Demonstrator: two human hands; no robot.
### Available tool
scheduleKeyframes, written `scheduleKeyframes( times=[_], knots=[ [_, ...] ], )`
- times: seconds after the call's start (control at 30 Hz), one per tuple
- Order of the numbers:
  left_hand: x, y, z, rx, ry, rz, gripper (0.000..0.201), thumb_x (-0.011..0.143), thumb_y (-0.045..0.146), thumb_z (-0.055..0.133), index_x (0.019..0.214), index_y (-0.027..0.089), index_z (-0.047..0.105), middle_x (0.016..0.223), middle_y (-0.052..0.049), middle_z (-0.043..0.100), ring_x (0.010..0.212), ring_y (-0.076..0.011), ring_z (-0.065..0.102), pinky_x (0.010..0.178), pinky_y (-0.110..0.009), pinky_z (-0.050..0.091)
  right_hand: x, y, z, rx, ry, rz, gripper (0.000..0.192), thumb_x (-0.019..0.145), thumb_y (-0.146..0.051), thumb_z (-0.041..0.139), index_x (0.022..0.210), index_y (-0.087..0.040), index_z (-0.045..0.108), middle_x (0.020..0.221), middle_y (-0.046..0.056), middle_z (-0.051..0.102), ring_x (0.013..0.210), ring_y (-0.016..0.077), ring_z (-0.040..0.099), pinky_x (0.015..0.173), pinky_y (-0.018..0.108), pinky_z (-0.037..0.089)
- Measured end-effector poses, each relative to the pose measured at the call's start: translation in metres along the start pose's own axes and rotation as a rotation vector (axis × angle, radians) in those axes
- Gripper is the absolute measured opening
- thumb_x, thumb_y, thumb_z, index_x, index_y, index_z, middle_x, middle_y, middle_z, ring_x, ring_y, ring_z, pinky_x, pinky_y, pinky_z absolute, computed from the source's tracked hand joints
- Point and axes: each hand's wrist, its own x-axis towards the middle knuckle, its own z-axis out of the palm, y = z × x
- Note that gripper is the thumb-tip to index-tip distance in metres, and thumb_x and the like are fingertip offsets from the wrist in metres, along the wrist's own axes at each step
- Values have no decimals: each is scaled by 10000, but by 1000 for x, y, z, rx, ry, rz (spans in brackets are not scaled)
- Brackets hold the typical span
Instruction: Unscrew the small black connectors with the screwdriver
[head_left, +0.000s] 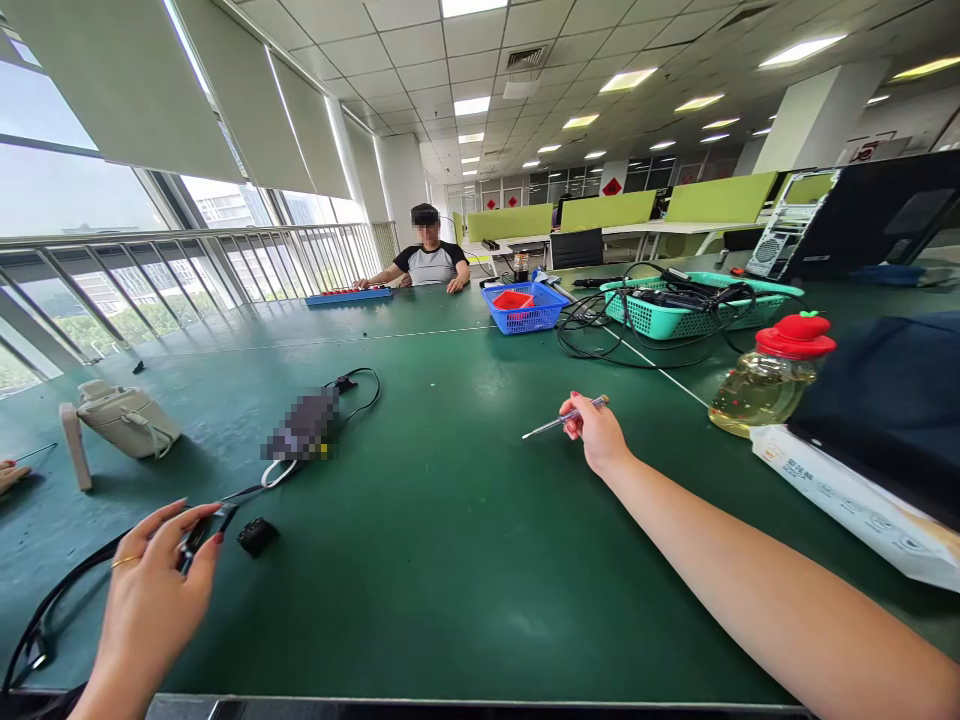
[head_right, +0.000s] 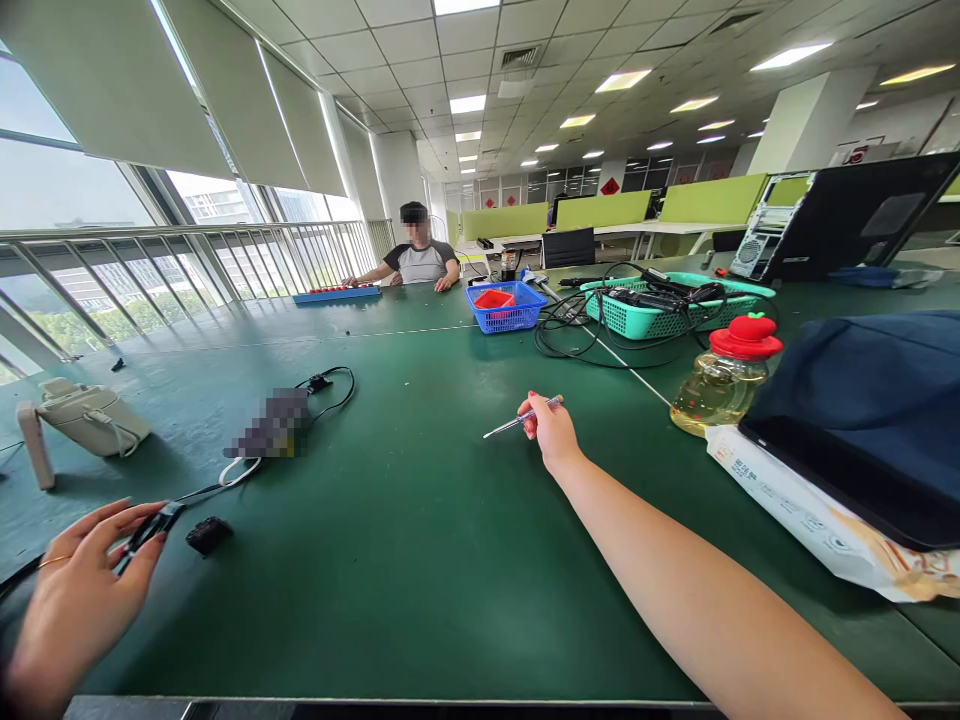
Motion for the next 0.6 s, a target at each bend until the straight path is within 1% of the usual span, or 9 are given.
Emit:
scheduleKeyframes(
  times=[0.1,0.17,0.27,0.33,0.47,0.6],
  knots=[
    [1,11,4,-168,-175,135,322,837,495,444,1117,369,546,1316,22,538,1073,-261,640,995,-461,519,0,0,0,-1,-1,-2,369,692,-497,724,542,-178,616,427,-27,437,424,79,403,377,206,331],
    [2,12,9,-183,-244,187,367,817,483,449,1150,359,540,1301,5,564,1074,-285,643,1020,-505,491,0,0,-1,0,-1,-7,375,699,-505,721,547,-179,616,428,-27,439,425,79,404,380,205,333],
    [5,7,14,-145,-262,211,474,793,485,436,1197,269,561,1303,-87,582,1099,-333,636,1017,-536,480,1,1,-2,0,2,-14,384,702,-515,720,547,-180,612,425,-26,442,425,82,404,379,206,333],
    [5,4,16,-135,-284,225,519,791,481,435,1223,225,566,1293,-124,599,1100,-340,639,1001,-525,494,1,1,-2,-2,5,-14,385,700,-516,722,547,-180,610,422,-25,443,426,85,407,377,207,332],
    [6,2,13,-97,-344,208,539,793,466,441,1250,213,575,1204,-121,674,1086,-354,651,928,-524,536,1,2,-2,-2,7,-12,385,703,-516,720,552,-181,606,420,-25,443,426,88,409,374,207,333],
    [12,5,11,-90,-383,180,572,796,465,437,1291,202,555,1145,-124,703,1079,-358,657,919,-519,540,0,0,-1,2,10,-9,371,703,-501,716,553,-181,603,426,-25,446,424,83,405,376,204,331]
  ],
)
